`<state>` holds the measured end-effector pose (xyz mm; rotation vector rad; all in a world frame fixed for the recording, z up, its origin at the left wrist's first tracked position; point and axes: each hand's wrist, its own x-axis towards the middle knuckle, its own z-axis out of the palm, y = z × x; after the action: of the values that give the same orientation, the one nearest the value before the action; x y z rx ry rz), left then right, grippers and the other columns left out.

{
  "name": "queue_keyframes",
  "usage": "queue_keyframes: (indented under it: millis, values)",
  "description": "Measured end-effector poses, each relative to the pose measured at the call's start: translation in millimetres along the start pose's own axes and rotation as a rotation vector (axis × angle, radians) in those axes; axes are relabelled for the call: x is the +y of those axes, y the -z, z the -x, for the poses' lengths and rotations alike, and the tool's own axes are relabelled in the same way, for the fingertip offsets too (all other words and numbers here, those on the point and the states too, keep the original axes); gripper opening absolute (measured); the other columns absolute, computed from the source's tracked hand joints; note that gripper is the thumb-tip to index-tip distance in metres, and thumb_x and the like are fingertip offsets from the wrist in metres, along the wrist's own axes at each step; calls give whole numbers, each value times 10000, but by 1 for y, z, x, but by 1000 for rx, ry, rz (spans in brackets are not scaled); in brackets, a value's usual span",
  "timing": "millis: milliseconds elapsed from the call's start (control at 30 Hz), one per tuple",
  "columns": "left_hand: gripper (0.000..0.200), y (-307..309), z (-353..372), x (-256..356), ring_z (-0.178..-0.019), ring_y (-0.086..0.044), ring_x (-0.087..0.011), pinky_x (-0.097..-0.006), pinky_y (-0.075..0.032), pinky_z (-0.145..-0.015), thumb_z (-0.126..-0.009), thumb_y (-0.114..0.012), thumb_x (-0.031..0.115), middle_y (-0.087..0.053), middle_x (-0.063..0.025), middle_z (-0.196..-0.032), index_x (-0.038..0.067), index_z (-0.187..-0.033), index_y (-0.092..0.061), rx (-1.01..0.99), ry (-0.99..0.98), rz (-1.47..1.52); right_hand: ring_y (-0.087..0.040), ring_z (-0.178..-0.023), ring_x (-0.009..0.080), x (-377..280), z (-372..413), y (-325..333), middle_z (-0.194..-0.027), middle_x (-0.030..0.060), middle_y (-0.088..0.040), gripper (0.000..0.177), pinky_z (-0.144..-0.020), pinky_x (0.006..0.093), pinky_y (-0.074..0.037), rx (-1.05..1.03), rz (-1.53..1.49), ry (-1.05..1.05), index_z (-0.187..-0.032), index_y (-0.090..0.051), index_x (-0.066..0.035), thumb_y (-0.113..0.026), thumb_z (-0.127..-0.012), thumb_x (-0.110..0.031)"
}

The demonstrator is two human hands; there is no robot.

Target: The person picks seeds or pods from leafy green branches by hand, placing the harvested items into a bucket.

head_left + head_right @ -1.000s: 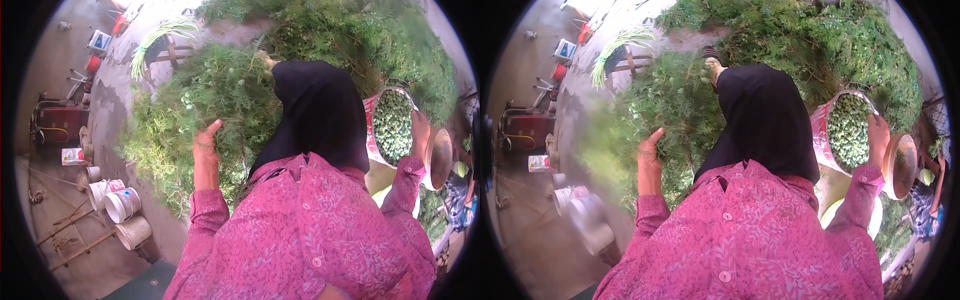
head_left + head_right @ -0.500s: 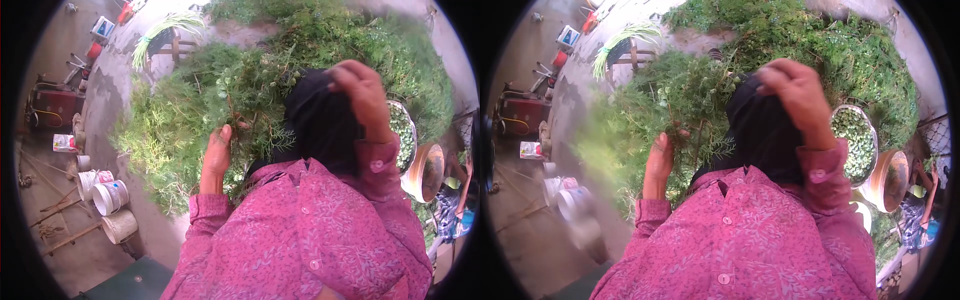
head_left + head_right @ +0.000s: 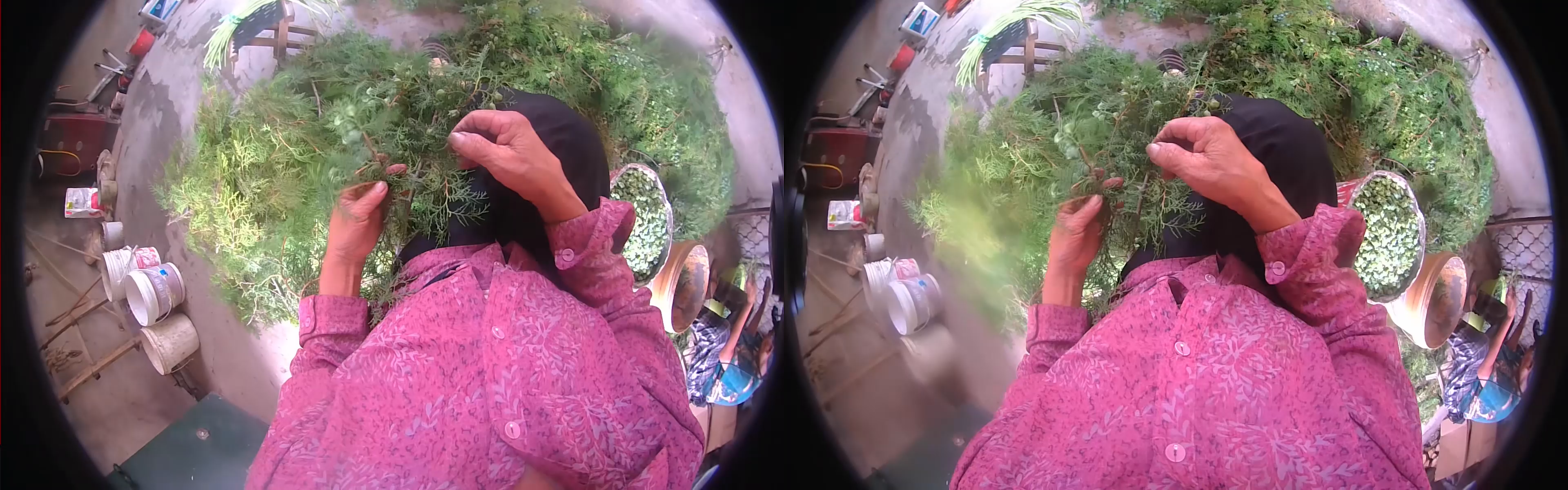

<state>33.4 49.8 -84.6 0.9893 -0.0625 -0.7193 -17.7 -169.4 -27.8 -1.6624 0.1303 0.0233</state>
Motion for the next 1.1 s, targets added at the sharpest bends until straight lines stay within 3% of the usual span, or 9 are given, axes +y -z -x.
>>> queue_keyframes:
  millis: [233,433,500,533,633,667,733,867,1100]
  values:
    - [269,-3,-13,-22,-916,-558,-127,-255,-430,-820,-789,-589,-10,-619,-77,-995,6,-1056,-563,47,-181,-312,-543,-659,72,1,-5,-16,-743,1,-564,224,-610,215,-458,-74,-106,-68,-866,-578,10,-567,-842,-213]
    - [258,-3,-14,-41,-858,-559,-86,-225,-454,-751,-790,-580,-34,-618,-45,-985,17,-1042,-580,41,-140,-368,-543,-697,79,-9,-15,-24,-776,19,-565,295,-628,228,-464,17,-141,46,-938,-580,14,-610,-808,-249]
    - [251,-11,-14,-43,-852,-556,-79,-224,-451,-752,-789,-583,-31,-620,-40,-967,16,-1035,-585,39,-136,-374,-569,-707,144,-18,-17,-29,-793,69,-589,392,-645,263,-470,147,368,203,-985,-575,7,-661,-745,-290]
    - [244,-14,-14,-43,-846,-552,-72,-224,-449,-753,-788,-586,-27,-622,-34,-949,15,-1028,-590,41,-135,-379,-591,-728,253,-3,-25,-32,-827,135,-604,446,-653,320,-477,268,593,426,-994,-577,-4,-692,-679,-297]
    - [244,-16,-15,-44,-809,-551,-61,-221,-454,-725,-782,-597,-21,-627,-28,-910,15,-1024,-594,16,-178,-522,-584,-750,325,0,-31,-34,-846,173,-602,416,-657,361,-476,224,795,478,-973,-589,-11,-686,-657,-263]
    - [244,-14,-16,-44,-809,-551,-61,-221,-454,-725,-782,-597,-21,-627,-28,-910,15,-1024,-594,15,-178,-523,-584,-750,325,-1,-31,-33,-846,173,-602,416,-657,361,-476,226,794,477,-973,-589,-11,-686,-657,-263]
    - [229,-8,-18,-44,-775,-556,-58,-219,-464,-696,-779,-596,-25,-630,-19,-875,16,-1004,-602,-61,-151,-591,-581,-750,327,-6,-30,-31,-818,177,-596,380,-653,371,-474,-141,819,180,-955,-596,-9,-673,-644,-214]
    - [236,-18,-17,-31,-832,-590,-126,-261,-500,-704,-757,-583,-62,-623,-53,-915,14,-981,-582,38,-148,-534,-583,-734,306,6,-15,-21,-786,181,-586,357,-654,359,-472,-130,704,220,-948,-594,-1,-661,-643,-173]
    - [378,3,-27,-12,-774,-593,-129,-259,-503,-649,-728,-615,-33,-607,-59,-931,-11,-1088,-503,34,114,-256,-534,-689,119,21,13,-21,-753,66,-545,315,-619,254,-447,53,314,82,-944,-579,1,-632,-635,-28]
